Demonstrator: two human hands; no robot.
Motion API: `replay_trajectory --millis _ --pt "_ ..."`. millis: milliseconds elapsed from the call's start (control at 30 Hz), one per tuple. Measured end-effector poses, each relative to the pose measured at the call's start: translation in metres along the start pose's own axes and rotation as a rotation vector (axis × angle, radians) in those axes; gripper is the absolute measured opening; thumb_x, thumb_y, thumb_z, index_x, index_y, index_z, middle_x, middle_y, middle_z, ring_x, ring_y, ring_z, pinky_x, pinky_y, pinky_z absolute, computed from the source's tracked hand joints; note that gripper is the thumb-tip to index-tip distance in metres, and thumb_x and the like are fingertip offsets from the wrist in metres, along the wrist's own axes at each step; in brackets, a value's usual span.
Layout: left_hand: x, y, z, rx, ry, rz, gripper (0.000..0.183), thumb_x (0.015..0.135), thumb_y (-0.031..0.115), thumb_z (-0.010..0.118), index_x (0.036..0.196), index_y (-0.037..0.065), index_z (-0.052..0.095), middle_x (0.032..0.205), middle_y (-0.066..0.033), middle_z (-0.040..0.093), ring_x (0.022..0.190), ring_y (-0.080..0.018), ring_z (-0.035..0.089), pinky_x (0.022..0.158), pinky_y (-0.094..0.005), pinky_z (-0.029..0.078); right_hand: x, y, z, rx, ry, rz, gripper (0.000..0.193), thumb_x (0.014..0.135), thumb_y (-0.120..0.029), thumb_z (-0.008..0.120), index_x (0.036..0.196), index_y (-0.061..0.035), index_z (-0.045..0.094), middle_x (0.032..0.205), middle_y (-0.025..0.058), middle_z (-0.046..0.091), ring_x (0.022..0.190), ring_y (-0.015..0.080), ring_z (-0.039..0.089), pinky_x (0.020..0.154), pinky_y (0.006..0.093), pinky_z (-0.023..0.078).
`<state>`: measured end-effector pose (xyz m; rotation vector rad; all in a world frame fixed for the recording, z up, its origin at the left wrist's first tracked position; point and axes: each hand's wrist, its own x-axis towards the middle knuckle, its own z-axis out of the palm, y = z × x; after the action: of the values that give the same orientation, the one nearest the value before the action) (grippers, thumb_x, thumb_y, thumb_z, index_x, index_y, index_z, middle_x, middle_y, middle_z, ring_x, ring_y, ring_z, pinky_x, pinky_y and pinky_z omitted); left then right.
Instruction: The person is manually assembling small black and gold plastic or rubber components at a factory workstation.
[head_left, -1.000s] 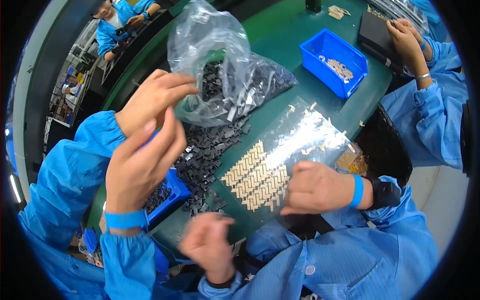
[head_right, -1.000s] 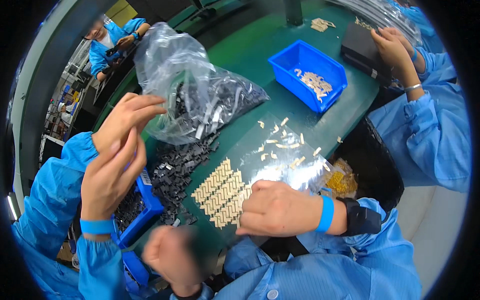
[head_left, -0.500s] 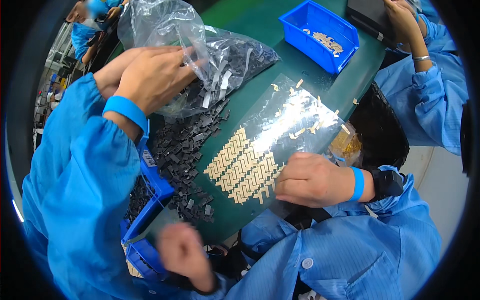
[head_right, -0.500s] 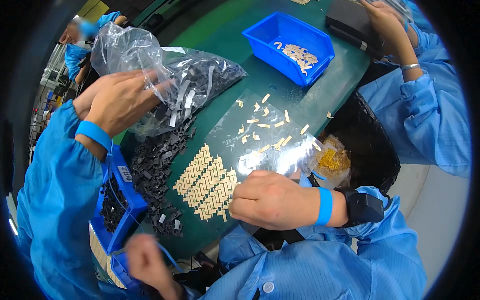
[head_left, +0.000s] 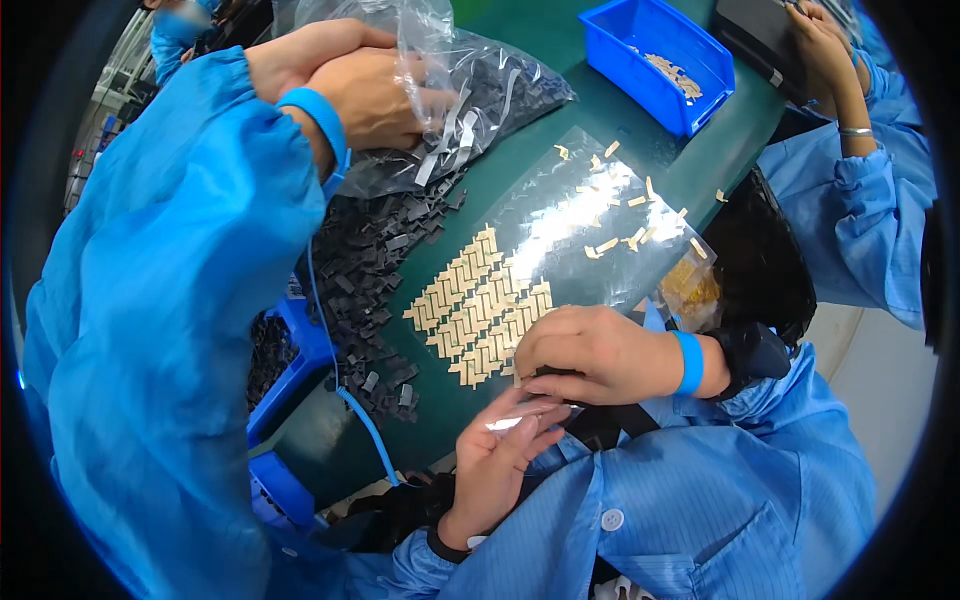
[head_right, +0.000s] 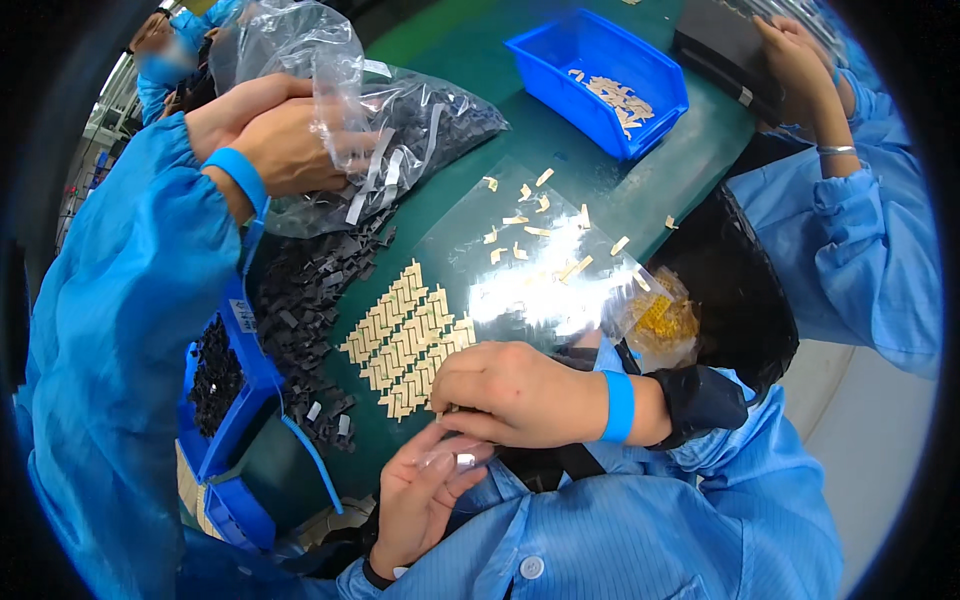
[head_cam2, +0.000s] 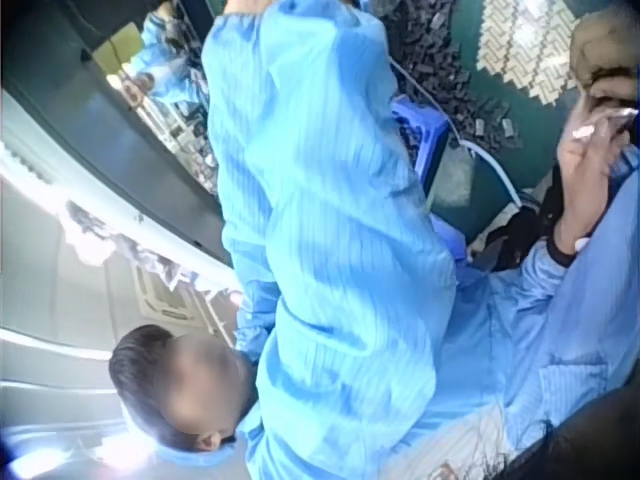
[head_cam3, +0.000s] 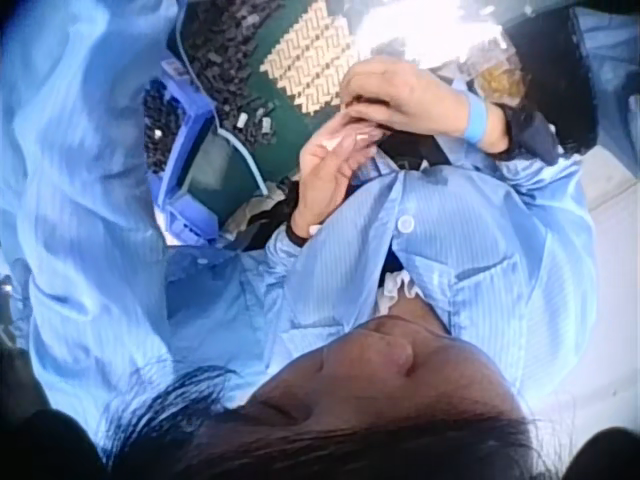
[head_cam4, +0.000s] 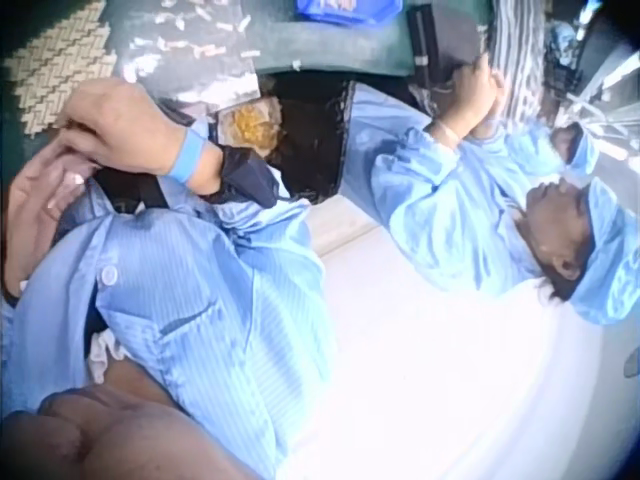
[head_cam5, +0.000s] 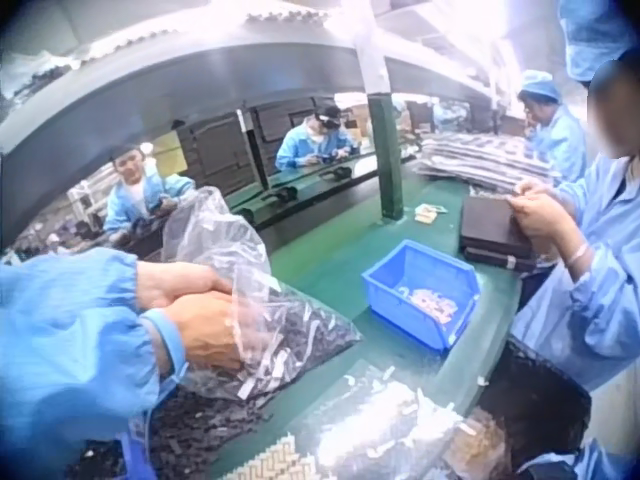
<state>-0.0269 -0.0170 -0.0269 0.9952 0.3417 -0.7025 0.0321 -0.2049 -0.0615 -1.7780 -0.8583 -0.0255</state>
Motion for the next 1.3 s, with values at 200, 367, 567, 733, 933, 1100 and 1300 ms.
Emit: replay_trajectory --millis 200,367,567,733,933,1100,1300 --pt "0.012 -0.006 0.004 -0.038 0.020 0.099 0.033 0.089 -0.001 0.047 0.122 -0.002 0.042 0.113 -0.0167 0.057 0.105 -0.0251 0.058 0.090 -0.0364 0.049 0.004 -0.001 -0.001 -0.013 -0.007 0.053 0.015 0.078 -0.012 0.065 0.087 -0.0032 0.057 0.085 0.0089 0.058 0.080 0.0279 0.058 0.071 0.0360 0.047" --pt "0.016 -0.010 0.007 -0.029 0.021 0.164 0.032 0.089 -0.001 0.047 0.121 -0.002 0.043 0.114 -0.0163 0.056 0.104 -0.0245 0.058 0.091 -0.0377 0.049 0.012 -0.005 -0.003 -0.055 -0.032 0.069 0.015 0.077 -0.014 0.064 0.085 -0.0032 0.057 0.083 0.0098 0.058 0.078 0.0286 0.057 0.070 0.0361 0.047" --pt "0.012 -0.009 0.007 -0.041 0.056 0.123 0.031 0.089 -0.003 0.046 0.119 -0.002 0.043 0.111 -0.0193 0.058 0.104 -0.0287 0.059 0.091 -0.0400 0.048 0.016 -0.009 -0.003 -0.216 -0.074 0.080 0.011 0.078 -0.011 0.062 0.082 -0.0021 0.056 0.078 0.0114 0.057 0.075 0.0293 0.058 0.066 0.0354 0.047" --pt "0.004 -0.004 0.005 -0.016 0.159 0.059 0.027 0.090 0.002 0.046 0.116 -0.004 0.044 0.102 -0.0241 0.061 0.096 -0.0335 0.062 0.085 -0.0415 0.051 0.016 -0.011 -0.022 -0.021 0.319 0.159 0.006 0.080 -0.002 0.061 0.083 0.0007 0.057 0.083 0.0106 0.061 0.074 0.0252 0.061 0.064 0.0315 0.048" --pt "-0.027 -0.005 -0.046 0.290 -0.110 0.059 0.034 0.092 0.022 0.050 0.090 -0.010 0.060 0.090 -0.0253 0.063 0.068 -0.0285 0.065 0.064 -0.0356 0.054 0.007 -0.021 -0.017 -0.419 0.426 -0.227 0.016 0.067 -0.002 0.067 0.081 -0.0007 0.059 0.089 0.0098 0.061 0.078 0.0241 0.060 0.065 0.0347 0.046" --pt "-0.014 0.004 -0.002 0.471 0.100 0.588 0.026 0.088 0.011 0.057 0.102 -0.010 0.061 0.097 -0.0167 0.064 0.081 -0.0149 0.060 0.069 -0.0240 0.047 0.007 -0.044 0.000 -0.452 0.402 -0.460 0.009 0.067 -0.009 0.063 0.067 -0.0020 0.058 0.094 0.0125 0.063 0.081 0.0238 0.062 0.069 0.0373 0.046" --pt "-0.006 0.017 0.015 0.093 -0.075 0.381 0.029 0.093 0.013 0.046 0.096 -0.013 0.057 0.090 -0.0164 0.062 0.080 -0.0203 0.061 0.071 -0.0302 0.050 0.002 -0.047 0.001 -0.614 0.390 -0.473 0.009 0.071 -0.010 0.065 0.079 -0.0074 0.065 0.098 0.0059 0.065 0.086 0.0189 0.060 0.077 0.0378 0.040"
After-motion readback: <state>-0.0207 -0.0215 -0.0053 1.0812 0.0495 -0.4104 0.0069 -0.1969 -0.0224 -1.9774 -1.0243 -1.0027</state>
